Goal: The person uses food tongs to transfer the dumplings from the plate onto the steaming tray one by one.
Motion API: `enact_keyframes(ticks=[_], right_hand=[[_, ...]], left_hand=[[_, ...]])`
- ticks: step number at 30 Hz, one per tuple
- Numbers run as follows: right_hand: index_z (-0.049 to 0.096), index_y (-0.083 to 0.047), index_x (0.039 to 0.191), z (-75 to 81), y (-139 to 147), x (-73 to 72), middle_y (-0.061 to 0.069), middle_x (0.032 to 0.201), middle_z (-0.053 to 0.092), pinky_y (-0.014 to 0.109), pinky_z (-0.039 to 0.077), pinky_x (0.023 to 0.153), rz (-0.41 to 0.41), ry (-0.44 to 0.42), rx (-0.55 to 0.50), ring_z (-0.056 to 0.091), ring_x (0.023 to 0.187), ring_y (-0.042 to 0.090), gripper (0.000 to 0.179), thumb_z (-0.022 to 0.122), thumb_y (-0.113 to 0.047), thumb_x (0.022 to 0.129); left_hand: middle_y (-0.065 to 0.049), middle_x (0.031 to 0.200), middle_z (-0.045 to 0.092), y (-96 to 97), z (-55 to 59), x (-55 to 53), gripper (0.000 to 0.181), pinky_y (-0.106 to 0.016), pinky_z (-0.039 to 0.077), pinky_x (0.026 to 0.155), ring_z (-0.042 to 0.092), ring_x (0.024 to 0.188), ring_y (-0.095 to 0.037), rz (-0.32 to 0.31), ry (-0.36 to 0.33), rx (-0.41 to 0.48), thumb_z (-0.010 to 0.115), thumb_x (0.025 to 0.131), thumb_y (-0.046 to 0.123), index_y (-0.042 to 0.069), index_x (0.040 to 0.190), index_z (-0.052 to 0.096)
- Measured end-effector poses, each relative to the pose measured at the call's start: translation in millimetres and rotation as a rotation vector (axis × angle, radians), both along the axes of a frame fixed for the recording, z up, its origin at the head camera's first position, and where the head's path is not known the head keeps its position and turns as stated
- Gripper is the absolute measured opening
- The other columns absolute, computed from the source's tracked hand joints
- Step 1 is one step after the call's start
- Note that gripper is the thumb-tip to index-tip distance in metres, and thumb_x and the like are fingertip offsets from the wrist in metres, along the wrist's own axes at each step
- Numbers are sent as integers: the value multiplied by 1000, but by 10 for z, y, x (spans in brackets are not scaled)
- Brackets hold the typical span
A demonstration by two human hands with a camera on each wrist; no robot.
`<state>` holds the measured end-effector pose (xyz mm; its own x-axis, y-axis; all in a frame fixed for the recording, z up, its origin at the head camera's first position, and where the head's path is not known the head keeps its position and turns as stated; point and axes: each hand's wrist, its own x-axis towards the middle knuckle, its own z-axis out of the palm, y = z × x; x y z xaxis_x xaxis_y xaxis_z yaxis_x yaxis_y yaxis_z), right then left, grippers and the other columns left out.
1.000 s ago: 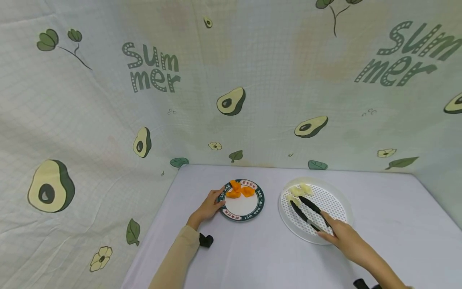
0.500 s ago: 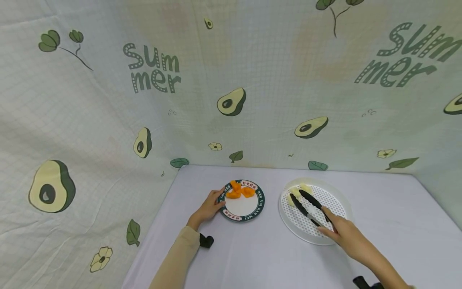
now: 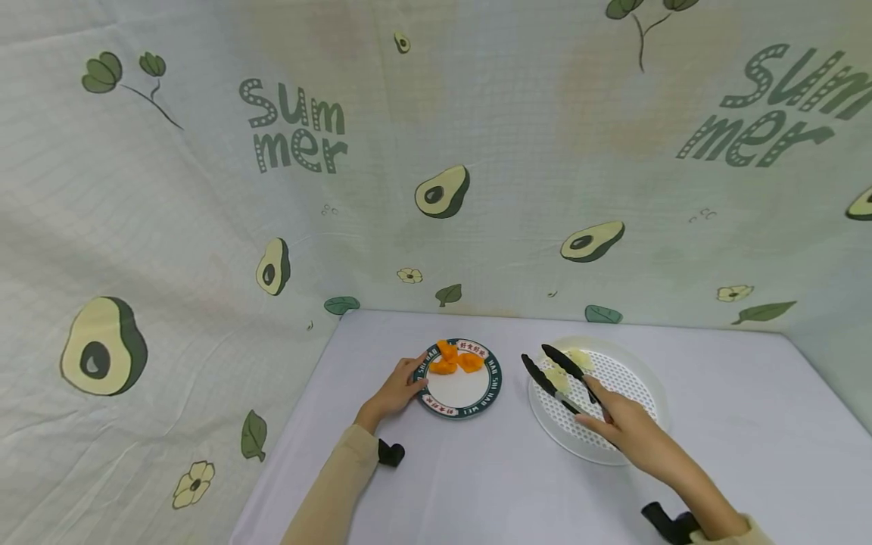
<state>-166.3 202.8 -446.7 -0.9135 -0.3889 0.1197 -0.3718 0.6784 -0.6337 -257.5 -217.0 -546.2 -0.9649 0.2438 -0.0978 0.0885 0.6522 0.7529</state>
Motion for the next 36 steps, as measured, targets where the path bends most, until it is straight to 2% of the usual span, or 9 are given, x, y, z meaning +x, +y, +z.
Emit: enact_keyframes(ticks=[6, 12, 17, 19, 21, 24, 30, 33, 36], right_hand=[[35, 16, 146, 25, -178, -112, -1, 68, 41, 26, 35, 51, 51, -10, 4, 34, 59, 7, 72, 66, -27, 97], [34, 15, 146, 5, -363, -247, -1, 68, 43, 27, 37, 51, 99, -59, -23, 37, 58, 7, 74, 66, -30, 97], [34, 15, 146, -36, -527, -339, 2, 71, 45, 30, 41, 56, 103, -81, 10, 42, 64, 13, 73, 67, -26, 96], [35, 16, 145, -54, -591, -364, 10, 81, 56, 34, 47, 63, 103, -80, 25, 51, 72, 18, 72, 68, -25, 96], [35, 17, 145, -75, -651, -384, 24, 100, 64, 40, 52, 75, 101, -85, 36, 60, 88, 27, 72, 68, -25, 96], [36, 17, 145, -111, -731, -411, 36, 129, 54, 47, 52, 85, 92, -105, 41, 60, 106, 33, 73, 69, -26, 95], [34, 13, 147, -193, -868, -462, 36, 133, 52, 37, 50, 71, 48, -183, 63, 57, 88, 23, 76, 70, -29, 94], [35, 12, 148, -236, -920, -480, 34, 135, 51, 41, 53, 79, 33, -189, 83, 61, 98, 27, 76, 69, -30, 95], [35, 13, 147, -265, -971, -490, 35, 135, 51, 44, 53, 80, 27, -199, 85, 61, 99, 29, 75, 69, -28, 95]], left_hand=[[-20, 141, 39, -2, -8, -6, 60, -48, 37, 102, 45, 111, -29, 4, -3, -1, 56, 104, 24, 14, 157, 32], [-18, 139, 40, -4, -30, -27, 60, -41, 37, 88, 45, 102, -25, 3, -5, 3, 56, 104, 25, 14, 157, 32], [-18, 137, 40, -13, -41, -27, 59, -38, 36, 83, 44, 97, -23, -3, -1, 7, 56, 104, 24, 13, 157, 32], [-18, 137, 40, -17, -42, -30, 59, -39, 36, 82, 44, 95, -22, -5, 7, 9, 56, 104, 23, 12, 157, 33], [-17, 137, 40, -17, -36, -31, 59, -38, 36, 82, 44, 95, -22, -1, 3, 6, 56, 104, 24, 14, 157, 33], [-17, 138, 40, -17, -27, -30, 59, -37, 36, 82, 44, 95, -21, -2, 4, 1, 56, 104, 24, 14, 157, 33], [-16, 137, 40, -11, -12, -14, 59, -37, 36, 81, 44, 93, -21, -3, 2, 5, 56, 104, 23, 13, 157, 33], [-16, 137, 40, -9, -16, -19, 59, -37, 37, 81, 44, 93, -21, 0, 1, 5, 55, 104, 23, 14, 157, 33], [-16, 139, 40, -4, -21, -23, 59, -37, 37, 82, 44, 94, -20, 10, -7, 3, 55, 104, 24, 15, 157, 32]])
